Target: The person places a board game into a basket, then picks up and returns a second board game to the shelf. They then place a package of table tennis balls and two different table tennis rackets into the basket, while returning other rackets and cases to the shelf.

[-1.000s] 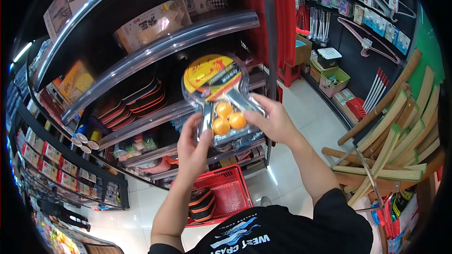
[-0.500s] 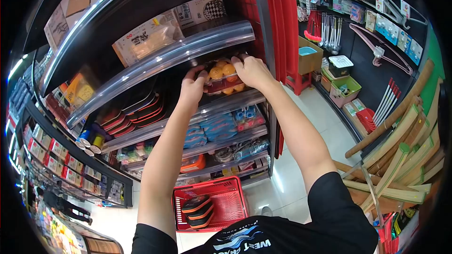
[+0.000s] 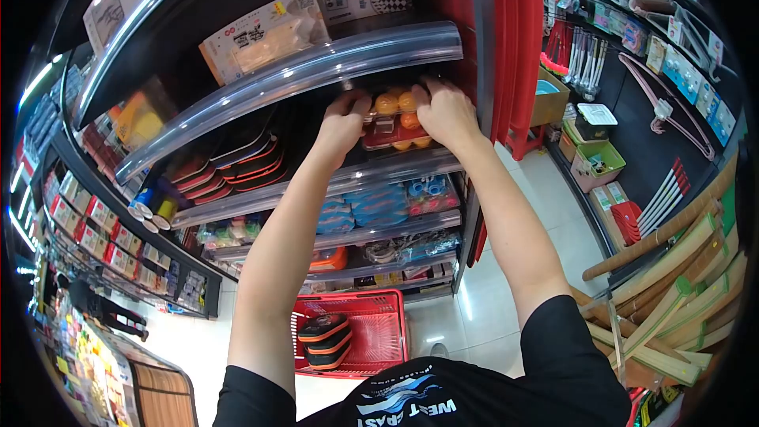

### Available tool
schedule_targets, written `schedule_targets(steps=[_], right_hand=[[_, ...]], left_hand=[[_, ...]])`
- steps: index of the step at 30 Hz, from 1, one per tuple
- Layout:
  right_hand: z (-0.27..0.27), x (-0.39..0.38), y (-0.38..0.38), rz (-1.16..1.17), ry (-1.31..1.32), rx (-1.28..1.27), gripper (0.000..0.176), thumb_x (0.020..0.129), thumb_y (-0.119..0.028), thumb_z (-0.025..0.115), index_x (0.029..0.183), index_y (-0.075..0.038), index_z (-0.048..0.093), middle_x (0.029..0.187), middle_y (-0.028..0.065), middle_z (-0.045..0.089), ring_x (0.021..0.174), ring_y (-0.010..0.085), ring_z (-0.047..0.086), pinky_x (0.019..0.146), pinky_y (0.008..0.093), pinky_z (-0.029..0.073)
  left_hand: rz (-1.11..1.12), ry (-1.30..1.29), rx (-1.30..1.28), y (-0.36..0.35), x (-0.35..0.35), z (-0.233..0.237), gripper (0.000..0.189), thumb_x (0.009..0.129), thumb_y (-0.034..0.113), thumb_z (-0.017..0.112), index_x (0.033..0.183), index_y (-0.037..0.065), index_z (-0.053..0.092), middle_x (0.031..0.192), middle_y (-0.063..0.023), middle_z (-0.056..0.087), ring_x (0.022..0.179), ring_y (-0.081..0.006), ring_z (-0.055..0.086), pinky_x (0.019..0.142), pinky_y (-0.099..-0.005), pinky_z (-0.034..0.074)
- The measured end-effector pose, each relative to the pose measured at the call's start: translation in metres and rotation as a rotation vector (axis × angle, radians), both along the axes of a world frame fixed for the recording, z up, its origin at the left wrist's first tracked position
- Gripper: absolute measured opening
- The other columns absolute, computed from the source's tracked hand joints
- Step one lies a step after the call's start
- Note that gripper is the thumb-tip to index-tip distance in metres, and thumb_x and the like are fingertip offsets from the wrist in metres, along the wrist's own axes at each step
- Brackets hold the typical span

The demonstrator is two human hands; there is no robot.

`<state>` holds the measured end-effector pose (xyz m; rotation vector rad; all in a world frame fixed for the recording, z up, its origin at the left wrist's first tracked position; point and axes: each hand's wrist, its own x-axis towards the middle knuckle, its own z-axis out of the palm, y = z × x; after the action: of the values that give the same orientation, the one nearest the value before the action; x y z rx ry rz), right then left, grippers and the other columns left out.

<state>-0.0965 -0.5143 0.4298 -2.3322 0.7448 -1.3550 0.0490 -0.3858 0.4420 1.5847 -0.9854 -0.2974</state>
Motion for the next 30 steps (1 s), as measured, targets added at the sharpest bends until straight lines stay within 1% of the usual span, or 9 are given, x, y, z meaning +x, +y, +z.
schedule_targets(steps=[5,8,15,18,19,21,24,28,30], right_hand=[[0.001,-0.004,0.003,0.003,0.026,0.028,0.034,0.091,-0.028,0.048,0.115,-0.009,0.063,0.114,0.0229,0.060,0.101,0.0416,0.058,0.090,0.0478,0.046],[-0.001,-0.004,0.003,-0.008,0.020,-0.004,0.034,0.091,-0.028,0.048,0.114,-0.010,0.064,0.114,0.0226,0.060,0.101,0.0419,0.058,0.090,0.0478,0.046],[0.001,-0.003,0.006,-0.013,0.006,-0.082,0.034,0.091,-0.028,0.048,0.112,-0.007,0.064,0.112,0.0213,0.061,0.102,0.0410,0.058,0.090,0.0467,0.046],[-0.003,-0.006,0.005,0.003,-0.206,-0.387,0.027,0.091,-0.020,0.051,0.106,-0.004,0.066,0.107,0.0190,0.063,0.102,0.0374,0.058,0.092,0.0433,0.044],[-0.003,-0.010,0.008,0.015,-0.198,-0.377,0.027,0.091,-0.020,0.051,0.106,-0.004,0.066,0.107,0.0190,0.063,0.102,0.0374,0.058,0.092,0.0433,0.044],[-0.006,-0.022,0.022,0.024,-0.343,-0.483,0.023,0.089,-0.012,0.053,0.102,0.001,0.066,0.104,0.0181,0.065,0.104,0.0349,0.059,0.091,0.0423,0.046],[-0.022,-0.048,0.055,0.184,-0.449,-0.390,0.020,0.088,-0.004,0.055,0.103,0.003,0.065,0.106,0.0172,0.065,0.106,0.0332,0.060,0.093,0.0391,0.046],[-0.078,-0.073,0.097,0.372,-0.350,-0.101,0.020,0.090,-0.003,0.053,0.105,0.006,0.064,0.109,0.0170,0.065,0.108,0.0282,0.061,0.095,0.0351,0.045],[-0.119,-0.075,0.115,0.384,-0.257,0.232,0.022,0.093,-0.005,0.050,0.107,0.007,0.063,0.109,0.0160,0.065,0.106,0.0247,0.061,0.094,0.0329,0.045]], left_hand=[[-0.014,0.006,0.065,0.000,-0.009,0.005,0.041,0.091,0.030,0.056,0.122,0.003,0.057,0.106,-0.0105,0.062,0.088,-0.0184,0.058,0.069,-0.0286,0.047],[0.002,-0.005,0.017,0.000,-0.008,0.003,0.041,0.091,0.031,0.055,0.121,0.004,0.057,0.100,-0.0119,0.063,0.081,-0.0161,0.056,0.069,-0.0295,0.045],[0.047,-0.072,-0.078,0.014,-0.008,-0.007,0.052,0.092,0.032,0.055,0.129,-0.004,0.044,0.114,-0.0179,0.059,0.102,-0.0208,0.057,0.087,-0.0313,0.044],[0.154,-0.251,-0.279,0.040,-0.023,-0.023,0.047,0.092,0.022,0.057,0.129,-0.003,0.044,0.119,-0.0162,0.057,0.102,-0.0189,0.057,0.086,-0.0300,0.045],[0.165,-0.243,-0.268,0.054,-0.032,-0.032,0.047,0.092,0.022,0.057,0.129,-0.003,0.044,0.119,-0.0162,0.057,0.102,-0.0189,0.057,0.086,-0.0300,0.045],[0.183,-0.248,-0.330,0.089,-0.054,-0.054,0.044,0.091,0.016,0.058,0.129,-0.002,0.045,0.122,-0.0131,0.055,0.096,-0.0161,0.056,0.083,-0.0283,0.046],[0.227,-0.204,-0.217,0.145,-0.073,-0.116,0.039,0.091,0.009,0.056,0.128,0.000,0.047,0.120,-0.0100,0.054,0.094,-0.0137,0.054,0.081,-0.0271,0.045],[0.305,0.053,0.060,0.224,-0.091,-0.219,0.036,0.090,0.006,0.055,0.125,0.000,0.050,0.113,-0.0095,0.056,0.088,-0.0119,0.054,0.077,-0.0250,0.046],[0.383,0.244,0.144,0.269,-0.102,-0.271,0.036,0.090,0.008,0.057,0.124,-0.001,0.050,0.112,-0.0105,0.057,0.087,-0.0120,0.055,0.074,-0.0252,0.047]])
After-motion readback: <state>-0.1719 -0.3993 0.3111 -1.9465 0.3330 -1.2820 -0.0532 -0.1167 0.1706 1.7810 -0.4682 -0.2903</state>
